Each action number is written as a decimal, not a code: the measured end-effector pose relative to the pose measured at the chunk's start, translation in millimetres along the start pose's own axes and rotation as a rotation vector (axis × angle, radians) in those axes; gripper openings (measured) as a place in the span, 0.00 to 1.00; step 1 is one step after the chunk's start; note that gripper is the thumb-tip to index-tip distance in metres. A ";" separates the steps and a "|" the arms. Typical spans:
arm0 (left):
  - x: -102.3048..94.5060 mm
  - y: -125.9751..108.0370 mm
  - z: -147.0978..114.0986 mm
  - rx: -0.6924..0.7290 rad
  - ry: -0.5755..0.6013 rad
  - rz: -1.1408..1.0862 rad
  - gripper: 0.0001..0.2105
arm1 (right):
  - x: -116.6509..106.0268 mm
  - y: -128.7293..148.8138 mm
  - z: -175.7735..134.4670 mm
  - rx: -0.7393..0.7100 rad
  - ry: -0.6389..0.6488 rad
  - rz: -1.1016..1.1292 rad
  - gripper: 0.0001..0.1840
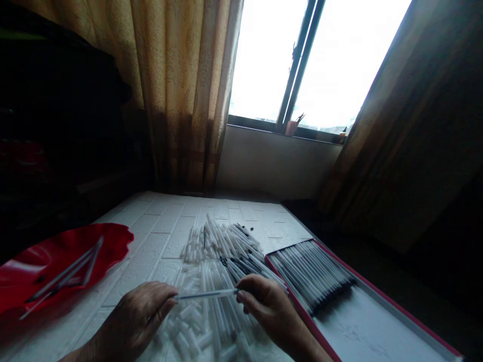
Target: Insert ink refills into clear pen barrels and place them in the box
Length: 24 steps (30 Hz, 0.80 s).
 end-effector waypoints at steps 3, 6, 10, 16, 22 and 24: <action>11.1 8.7 -3.2 -0.110 0.127 -0.110 0.17 | -2.2 8.3 -0.3 -0.075 -0.020 -0.081 0.07; 7.6 11.4 -2.0 -0.140 0.093 -0.106 0.13 | -2.7 6.8 0.7 -0.061 -0.031 -0.106 0.09; 1.2 11.3 -1.9 -0.120 -0.005 -0.079 0.12 | -3.2 -1.9 2.1 0.019 -0.041 -0.052 0.14; 0.3 18.3 -4.5 -0.158 -0.017 -0.126 0.12 | -0.5 1.3 0.6 0.011 -0.012 -0.006 0.11; 8.8 20.2 -3.9 -0.188 0.068 -0.146 0.16 | 0.4 -1.0 -0.8 0.030 -0.002 -0.012 0.13; 7.8 23.3 -7.0 -0.192 0.023 -0.115 0.14 | 0.0 -3.4 0.0 0.044 -0.008 -0.018 0.15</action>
Point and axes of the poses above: each hand's wrist, its own z-axis towards the middle knuckle, its own x-axis out of the palm, y = z × x, the point moved 10 cm from there along z, towards the middle knuckle, and after that the axes turned 5 degrees about -y, right-handed, at the moved point
